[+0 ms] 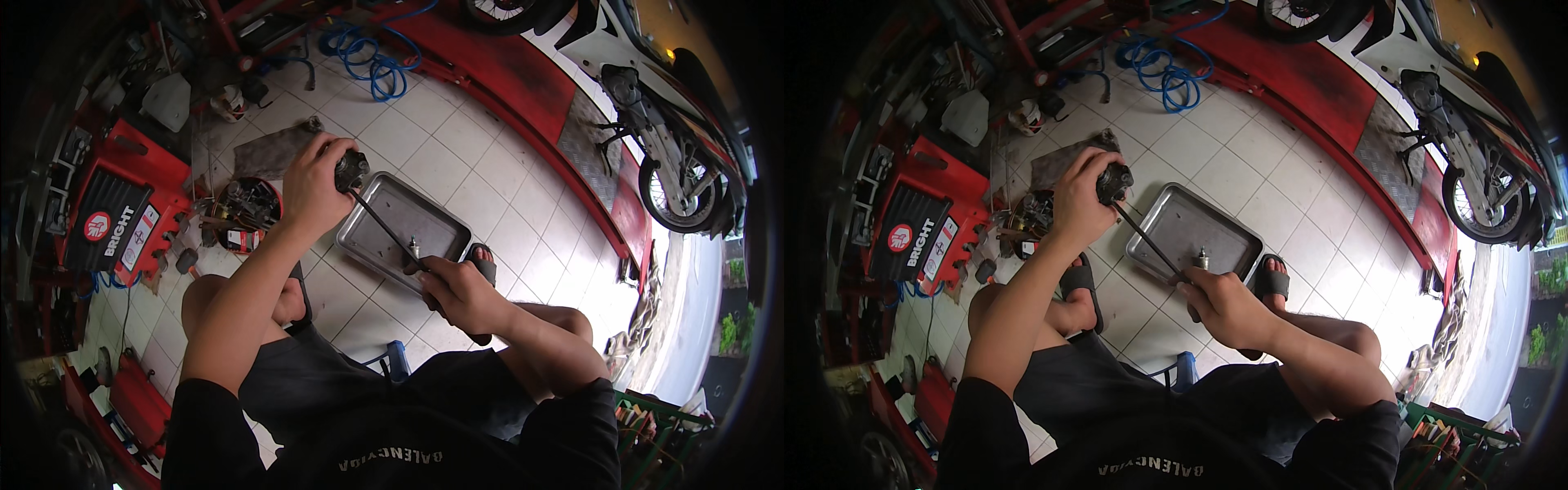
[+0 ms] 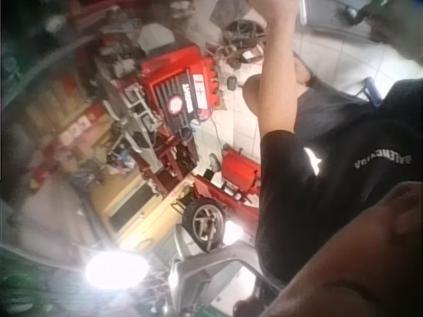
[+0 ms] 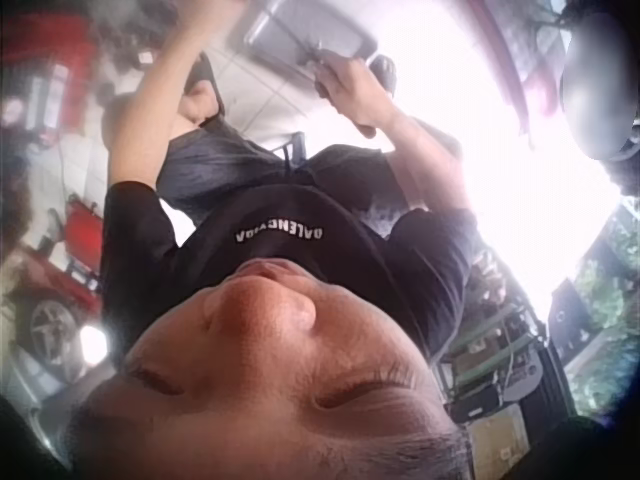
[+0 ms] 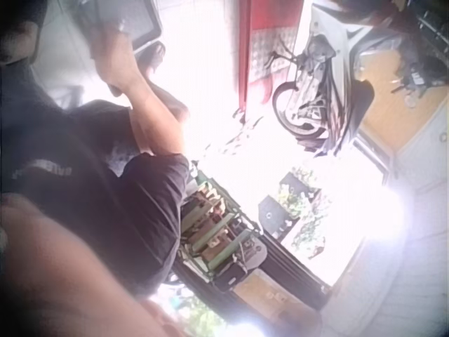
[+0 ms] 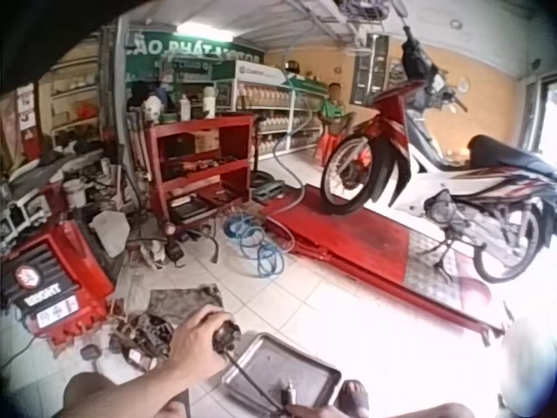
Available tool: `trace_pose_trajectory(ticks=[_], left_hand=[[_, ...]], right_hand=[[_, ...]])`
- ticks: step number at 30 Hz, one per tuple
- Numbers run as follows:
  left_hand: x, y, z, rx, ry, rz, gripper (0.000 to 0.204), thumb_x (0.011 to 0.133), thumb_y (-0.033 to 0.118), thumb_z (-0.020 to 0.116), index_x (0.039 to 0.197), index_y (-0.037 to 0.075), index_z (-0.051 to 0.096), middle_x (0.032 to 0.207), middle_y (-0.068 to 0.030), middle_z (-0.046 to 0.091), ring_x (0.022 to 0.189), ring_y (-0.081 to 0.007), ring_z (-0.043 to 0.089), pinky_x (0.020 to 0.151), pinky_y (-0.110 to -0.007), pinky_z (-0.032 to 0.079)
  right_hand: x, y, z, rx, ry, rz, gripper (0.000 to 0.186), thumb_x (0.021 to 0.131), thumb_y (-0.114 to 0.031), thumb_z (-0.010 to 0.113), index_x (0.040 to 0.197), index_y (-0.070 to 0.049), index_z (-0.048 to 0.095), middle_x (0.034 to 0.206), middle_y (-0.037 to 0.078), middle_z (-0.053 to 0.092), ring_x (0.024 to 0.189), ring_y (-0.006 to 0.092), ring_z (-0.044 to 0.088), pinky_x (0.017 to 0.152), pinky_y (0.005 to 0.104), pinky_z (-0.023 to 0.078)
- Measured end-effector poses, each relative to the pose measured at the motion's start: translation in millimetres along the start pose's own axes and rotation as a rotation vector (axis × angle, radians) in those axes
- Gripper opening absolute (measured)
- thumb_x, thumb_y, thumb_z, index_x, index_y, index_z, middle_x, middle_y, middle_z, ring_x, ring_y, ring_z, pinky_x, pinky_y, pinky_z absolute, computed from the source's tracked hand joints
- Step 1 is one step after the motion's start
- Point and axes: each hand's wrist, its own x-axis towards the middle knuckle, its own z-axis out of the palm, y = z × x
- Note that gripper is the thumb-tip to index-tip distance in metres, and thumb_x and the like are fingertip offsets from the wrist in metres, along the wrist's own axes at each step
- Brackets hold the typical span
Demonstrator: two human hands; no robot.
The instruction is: The person uses a screwdriver to pry and separate components of a small metal part, likely a motorcycle starter motor, held in the left hand. The person repeatedly inserts the screwdriver into gaps to loosen and remove pieces, placing them into a metal tray below.
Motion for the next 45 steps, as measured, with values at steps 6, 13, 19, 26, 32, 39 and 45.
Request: trace_pose_trajectory(ticks=[6,13,19,26,32,39,45], left_hand=[[-2,-1,0,0.015,0.004,-0.014,0.048,0.064,0.006,0.08,0.109,0.014,0.065,0.108,-0.0057,0.061,0.101,-0.033,0.064,0.085,-0.044,0.052],[-3,-2,-2,0.02,-0.005,-0.013,0.049,0.064,0.004,0.079,0.109,0.013,0.064,0.107,-0.0066,0.061,0.101,-0.0333,0.064,0.085,-0.044,0.052],[-3,-3,-3,0.031,0.014,0.003,0.045,0.067,0.002,0.078,0.109,0.011,0.065,0.109,-0.0082,0.063,0.098,-0.0348,0.066,0.082,-0.043,0.054],[-2,0,-5,0.061,-0.012,0.005,0.049,0.065,0.0,0.08,0.109,0.011,0.065,0.112,-0.0068,0.062,0.101,-0.0344,0.066,0.083,-0.043,0.054],[-1,1,-6,0.092,-0.022,0.006,0.052,0.062,0.003,0.082,0.11,0.013,0.064,0.109,-0.0051,0.059,0.104,-0.0316,0.063,0.085,-0.044,0.053],[-1,1,-6,0.108,-0.04,0.017,0.053,0.062,0.004,0.082,0.111,0.013,0.064,0.111,-0.005,0.059,0.105,-0.0312,0.063,0.085,-0.044,0.054],[-1,-1,-7,0.075,-0.019,0.024,0.052,0.063,0.004,0.081,0.112,0.012,0.063,0.111,-0.0061,0.059,0.104,-0.0324,0.064,0.086,-0.044,0.053]], right_hand=[[0,-2,1,-0.023,-0.007,0.01,0.021,0.106,-0.015,0.051,0.104,0.004,0.057,0.067,0.014,0.064,0.061,0.0287,0.064,0.062,0.0389,0.05],[1,-5,1,-0.022,-0.004,0.023,0.021,0.106,-0.015,0.051,0.101,0.004,0.057,0.066,0.014,0.063,0.061,0.0291,0.065,0.062,0.039,0.05],[0,-6,2,-0.028,-0.007,0.026,0.021,0.106,-0.015,0.051,0.102,0.004,0.057,0.065,0.015,0.063,0.06,0.0304,0.064,0.062,0.0392,0.05],[-1,-7,2,-0.044,-0.001,0.016,0.021,0.106,-0.015,0.051,0.104,0.005,0.057,0.066,0.015,0.063,0.061,0.0302,0.065,0.063,0.0391,0.051],[0,-9,2,-0.03,-0.009,0.042,0.021,0.107,-0.015,0.051,0.103,0.004,0.057,0.066,0.014,0.063,0.061,0.029,0.065,0.063,0.039,0.051],[-2,-8,2,-0.029,-0.018,0.046,0.021,0.107,-0.015,0.05,0.102,0.005,0.057,0.066,0.014,0.063,0.061,0.0289,0.064,0.063,0.0393,0.05],[1,-11,-3,0.185,-0.113,0.186,0.025,0.109,-0.018,0.048,0.109,0.004,0.059,0.063,0.006,0.058,0.052,0.0157,0.058,0.051,0.0316,0.048]])
